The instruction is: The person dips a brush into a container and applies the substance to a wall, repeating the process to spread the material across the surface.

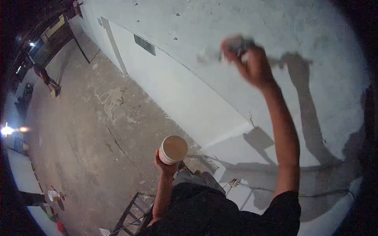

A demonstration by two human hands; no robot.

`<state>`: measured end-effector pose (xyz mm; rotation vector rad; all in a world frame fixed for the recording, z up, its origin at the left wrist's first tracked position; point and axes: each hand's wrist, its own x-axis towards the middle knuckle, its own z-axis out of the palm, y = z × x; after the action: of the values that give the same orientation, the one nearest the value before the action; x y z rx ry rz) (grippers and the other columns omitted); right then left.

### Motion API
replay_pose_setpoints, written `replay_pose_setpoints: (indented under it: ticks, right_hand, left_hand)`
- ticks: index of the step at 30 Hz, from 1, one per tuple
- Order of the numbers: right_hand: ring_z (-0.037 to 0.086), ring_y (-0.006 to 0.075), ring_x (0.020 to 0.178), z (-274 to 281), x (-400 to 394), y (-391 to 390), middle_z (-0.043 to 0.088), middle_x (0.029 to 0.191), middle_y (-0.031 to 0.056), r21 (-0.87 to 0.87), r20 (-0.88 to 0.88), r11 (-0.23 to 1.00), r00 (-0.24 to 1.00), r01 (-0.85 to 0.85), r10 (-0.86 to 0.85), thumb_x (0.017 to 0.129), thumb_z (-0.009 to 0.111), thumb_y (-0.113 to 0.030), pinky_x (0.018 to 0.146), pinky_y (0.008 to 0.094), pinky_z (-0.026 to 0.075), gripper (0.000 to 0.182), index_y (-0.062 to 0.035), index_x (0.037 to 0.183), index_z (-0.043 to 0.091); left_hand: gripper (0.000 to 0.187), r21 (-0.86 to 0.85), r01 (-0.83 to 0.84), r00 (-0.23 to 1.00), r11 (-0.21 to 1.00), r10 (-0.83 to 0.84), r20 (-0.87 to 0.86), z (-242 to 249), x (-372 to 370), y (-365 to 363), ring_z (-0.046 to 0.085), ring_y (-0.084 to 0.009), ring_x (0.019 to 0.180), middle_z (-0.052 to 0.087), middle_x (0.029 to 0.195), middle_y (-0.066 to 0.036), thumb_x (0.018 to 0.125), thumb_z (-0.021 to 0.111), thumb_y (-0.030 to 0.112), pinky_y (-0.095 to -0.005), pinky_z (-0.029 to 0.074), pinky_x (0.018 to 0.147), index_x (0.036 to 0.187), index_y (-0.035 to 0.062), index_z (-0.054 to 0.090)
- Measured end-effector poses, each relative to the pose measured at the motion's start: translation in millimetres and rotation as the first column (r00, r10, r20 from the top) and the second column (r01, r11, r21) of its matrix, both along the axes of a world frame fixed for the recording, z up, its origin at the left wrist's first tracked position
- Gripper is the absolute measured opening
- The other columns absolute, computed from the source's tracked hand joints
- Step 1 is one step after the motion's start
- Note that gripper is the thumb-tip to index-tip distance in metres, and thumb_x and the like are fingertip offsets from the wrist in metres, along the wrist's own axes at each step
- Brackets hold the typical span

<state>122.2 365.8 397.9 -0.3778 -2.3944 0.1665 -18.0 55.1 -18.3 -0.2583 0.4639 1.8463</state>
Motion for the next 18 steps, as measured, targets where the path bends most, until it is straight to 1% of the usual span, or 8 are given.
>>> replay_pose_setpoints:
  ticks: [3,5,9,12,13,15,16,18]
  right_hand:
    - [0.074,0.0233,0.088,54,-26,60,0.076,0.103,0.0092,0.225,-0.054,0.963,0.989,0.149,-0.14,0.102,0.064,-0.036,0.071,0.0376,0.058,0.026,-0.0115,0.102,0.074]
    - [0.065,0.0309,0.061,85,-45,80,0.065,0.068,0.0164,0.256,-0.182,0.966,0.983,0.034,0.013,0.102,0.066,-0.026,0.06,0.0443,0.051,0.031,0.001,0.088,0.062]
    - [0.065,0.0301,0.061,108,-77,121,0.065,0.069,0.0161,0.375,-0.195,0.908,0.974,0.184,-0.117,0.102,0.065,-0.03,0.059,0.0447,0.051,0.034,0.0016,0.089,0.062]
    - [0.058,0.0291,0.056,107,-90,133,0.064,0.068,0.0154,0.412,-0.131,0.855,0.949,0.316,-0.288,0.101,0.066,-0.037,0.055,0.0437,0.047,0.041,0.0012,0.087,0.062]
    - [0.058,0.0291,0.056,110,-89,131,0.064,0.068,0.0154,0.411,-0.131,0.856,0.95,0.312,-0.284,0.101,0.066,-0.037,0.055,0.0437,0.047,0.041,0.0012,0.087,0.062]
    - [0.058,0.0273,0.055,117,-85,126,0.062,0.067,0.0153,0.353,-0.137,0.877,0.946,0.325,-0.295,0.101,0.065,-0.037,0.054,0.0433,0.045,0.041,0.0007,0.086,0.062]
    - [0.055,0.0249,0.052,121,-83,119,0.058,0.062,0.0134,0.458,-0.191,0.83,0.948,0.317,-0.256,0.102,0.065,-0.036,0.051,0.0424,0.043,0.043,-0.0006,0.079,0.059]
    - [0.054,0.0242,0.05,129,-85,104,0.056,0.06,0.0125,0.466,-0.21,0.822,0.943,0.328,-0.257,0.102,0.065,-0.035,0.05,0.042,0.042,0.043,-0.0014,0.077,0.057]
  left_hand:
    - [0.075,-0.072,0.043,0.999,0.997,-0.041,0.019,8,6,0,0.053,-0.0377,0.133,0.053,0.148,-0.014,0.094,0.045,0.067,-0.0598,0.046,0.107,0.148,0.0153,0.05]
    - [0.076,-0.045,0.063,0.998,0.997,-0.063,-0.001,-1,8,-3,0.052,-0.0378,0.134,0.052,0.148,-0.015,0.094,0.045,0.067,-0.0598,0.046,0.107,0.148,0.015,0.049]
    - [0.078,0.051,0.077,0.997,0.996,-0.077,0.002,-10,13,-3,0.051,-0.0384,0.135,0.051,0.149,-0.016,0.093,0.046,0.067,-0.0604,0.045,0.108,0.151,0.0134,0.045]
    - [0.081,0.026,0.088,0.993,0.996,-0.086,-0.085,-9,15,-3,0.051,-0.0394,0.135,0.05,0.15,-0.016,0.093,0.046,0.067,-0.0615,0.044,0.108,0.152,0.0118,0.044]
    - [0.081,0.026,0.084,0.993,0.996,-0.082,-0.085,-27,15,-4,0.051,-0.0394,0.135,0.05,0.15,-0.016,0.093,0.046,0.067,-0.0615,0.044,0.108,0.152,0.0118,0.044]
    - [0.081,0.065,0.06,0.89,0.996,-0.024,-0.455,-79,17,-6,0.05,-0.04,0.136,0.049,0.151,-0.016,0.093,0.046,0.067,-0.0616,0.043,0.109,0.152,0.0116,0.044]
    - [0.081,0.062,0.047,0.893,0.997,-0.014,-0.45,-54,16,-5,0.05,-0.04,0.136,0.049,0.151,-0.016,0.093,0.046,0.067,-0.0616,0.043,0.109,0.152,0.0116,0.044]
    - [0.081,0.053,0.115,0.989,0.992,-0.11,-0.097,-7,12,1,0.049,-0.0402,0.137,0.049,0.152,-0.015,0.092,0.045,0.068,-0.0614,0.044,0.109,0.152,0.0127,0.045]
